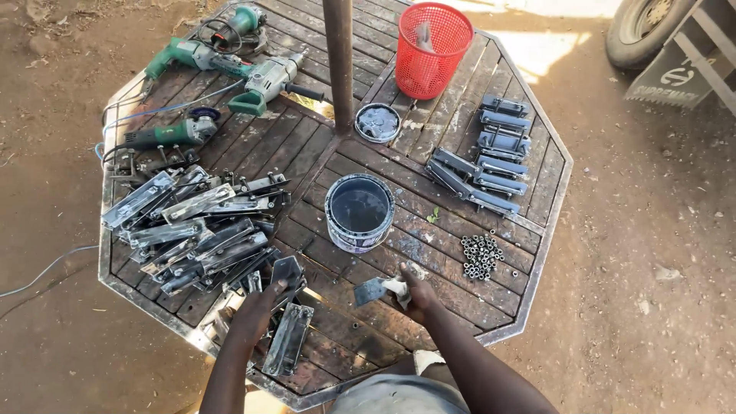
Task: Applying black sealant to metal brackets using a small metal spatula and a cloth applicator on a workshop table.
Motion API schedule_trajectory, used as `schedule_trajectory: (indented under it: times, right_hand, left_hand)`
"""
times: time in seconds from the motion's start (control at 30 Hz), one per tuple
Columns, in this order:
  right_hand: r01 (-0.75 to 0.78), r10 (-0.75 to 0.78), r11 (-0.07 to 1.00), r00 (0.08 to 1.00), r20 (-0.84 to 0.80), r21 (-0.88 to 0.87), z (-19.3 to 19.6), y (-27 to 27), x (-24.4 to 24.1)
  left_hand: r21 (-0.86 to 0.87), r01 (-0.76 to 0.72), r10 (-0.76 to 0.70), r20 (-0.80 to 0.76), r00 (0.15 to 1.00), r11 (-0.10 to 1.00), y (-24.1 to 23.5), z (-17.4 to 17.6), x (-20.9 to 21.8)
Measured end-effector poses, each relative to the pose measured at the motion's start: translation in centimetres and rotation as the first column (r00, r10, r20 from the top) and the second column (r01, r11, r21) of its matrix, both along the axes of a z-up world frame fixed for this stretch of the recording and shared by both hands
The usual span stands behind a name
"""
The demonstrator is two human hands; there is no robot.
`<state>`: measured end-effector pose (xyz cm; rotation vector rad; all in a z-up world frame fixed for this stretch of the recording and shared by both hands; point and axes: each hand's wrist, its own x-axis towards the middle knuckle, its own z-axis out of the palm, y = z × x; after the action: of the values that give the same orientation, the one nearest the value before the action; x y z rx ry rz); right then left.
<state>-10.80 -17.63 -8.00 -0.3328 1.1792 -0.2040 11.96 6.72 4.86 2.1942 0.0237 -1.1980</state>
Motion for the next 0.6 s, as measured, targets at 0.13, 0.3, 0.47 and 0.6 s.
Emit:
schedule_trajectory:
  times: [0.13,0.3,0.47,0.6]
  right_hand:
    - [-0.054,0.052,0.995,0.998,-0.032,-0.082,-6.9,-0.9,-1.3]
    - [0.026,-0.029,0.998,0.998,-0.049,-0.061,-6.3,-1.1,-1.5]
    - [-0.019,0.016,0.996,0.999,-0.042,-0.087,-6.9,-2.2,-1.6]
    - [-0.004,0.005,0.995,1.000,0.010,-0.096,-8.7,-2.6,-1.8]
  left_hand:
    - [-0.118,0.148,-0.146,0.026,0.989,0.982,1.5,-5.4,3.2]
    - [-0.145,0.187,-0.188,0.003,0.982,0.972,-1.0,-3.8,3.9]
    - [-0.168,0.217,-0.222,-0.015,0.975,0.962,-2.0,-5.7,4.5]
    - [-0.155,0.247,-0.255,-0.038,0.966,0.957,-2.6,-5.4,4.2]
